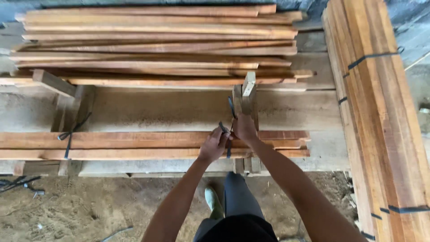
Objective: The recorder is bundling thin wood slats together using black straps on a workbench in a workshop.
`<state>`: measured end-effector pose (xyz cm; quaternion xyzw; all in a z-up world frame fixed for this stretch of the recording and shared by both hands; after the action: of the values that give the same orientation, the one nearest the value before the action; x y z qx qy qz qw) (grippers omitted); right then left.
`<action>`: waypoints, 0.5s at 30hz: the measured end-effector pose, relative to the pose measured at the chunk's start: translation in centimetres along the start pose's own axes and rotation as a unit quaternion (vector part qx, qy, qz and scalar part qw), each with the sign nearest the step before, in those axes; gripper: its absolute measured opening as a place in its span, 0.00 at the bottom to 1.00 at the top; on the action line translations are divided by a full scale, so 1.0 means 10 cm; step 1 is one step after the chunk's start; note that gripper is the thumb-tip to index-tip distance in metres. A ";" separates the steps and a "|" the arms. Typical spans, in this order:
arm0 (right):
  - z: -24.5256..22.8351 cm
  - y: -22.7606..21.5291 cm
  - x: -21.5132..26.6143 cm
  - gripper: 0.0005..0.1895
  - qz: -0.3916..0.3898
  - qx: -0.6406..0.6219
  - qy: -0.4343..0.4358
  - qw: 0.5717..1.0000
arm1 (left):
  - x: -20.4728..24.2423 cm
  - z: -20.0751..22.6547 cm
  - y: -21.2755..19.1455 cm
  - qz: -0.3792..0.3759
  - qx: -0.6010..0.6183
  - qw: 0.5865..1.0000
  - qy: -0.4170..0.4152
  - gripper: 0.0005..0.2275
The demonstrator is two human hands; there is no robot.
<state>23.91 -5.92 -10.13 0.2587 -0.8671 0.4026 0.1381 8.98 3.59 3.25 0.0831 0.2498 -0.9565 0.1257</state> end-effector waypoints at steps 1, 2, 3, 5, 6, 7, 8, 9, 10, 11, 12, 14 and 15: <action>0.06 0.03 -0.08 0.25 0.000 0.000 -0.003 1.000 | -0.03 -0.03 0.00 0.002 -0.001 1.000 0.001 0.09; 0.04 0.06 -0.15 0.24 0.012 0.041 -0.049 0.998 | -0.06 -0.11 -0.02 0.025 0.067 0.997 -0.019 0.08; 0.08 0.11 -0.17 0.23 0.022 0.082 -0.091 0.992 | -0.04 -0.20 0.00 0.045 0.136 0.989 -0.042 0.07; 0.04 0.11 -0.06 0.24 0.011 0.071 -0.077 0.994 | -0.05 -0.45 0.11 0.071 0.188 0.978 -0.062 0.06; 0.01 0.10 -0.03 0.24 0.001 0.061 -0.064 0.996 | -0.07 -0.60 0.15 0.097 0.239 0.963 -0.081 0.05; 0.00 0.10 -0.02 0.24 0.001 0.060 -0.065 0.996 | -0.08 -0.55 0.16 0.097 0.238 0.963 -0.081 0.05; 0.04 0.10 -0.03 0.25 -0.010 0.048 -0.039 0.998 | -0.07 -0.55 0.15 0.115 0.231 0.961 -0.102 0.05; 0.08 0.11 -0.04 0.26 -0.019 0.036 -0.014 0.999 | -0.07 -0.56 0.14 0.133 0.225 0.957 -0.123 0.06; 0.08 0.12 -0.03 0.26 -0.019 0.036 -0.013 0.999 | -0.06 -0.51 0.12 0.133 0.225 0.958 -0.122 0.06; 0.06 0.10 -0.03 0.26 -0.013 0.036 -0.021 0.999 | -0.06 -0.46 0.08 0.136 0.197 0.963 -0.126 0.07; 0.04 0.09 -0.02 0.26 -0.006 0.036 -0.029 0.999 | -0.06 -0.41 0.04 0.140 0.168 0.967 -0.129 0.08; -0.07 0.03 0.10 0.24 -0.004 0.033 -0.038 0.999 | -0.04 -0.31 0.02 0.128 0.141 0.973 -0.130 0.08; -0.14 -0.03 0.14 0.23 -0.001 0.032 -0.050 0.998 | -0.05 -0.25 0.02 0.118 0.112 0.978 -0.129 0.08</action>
<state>22.90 -5.45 -8.42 0.2837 -0.8593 0.4166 0.0870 9.72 4.79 1.10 0.0012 0.1108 -0.9596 0.2586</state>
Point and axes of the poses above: each hand's wrist, its own x-axis away from the middle knuckle, its own y-axis out of the palm, z = x × y, the point moved 10 cm from there along -x, towards the middle knuckle, and after that the axes turned 6 degrees about y, right-handed, at the moved point
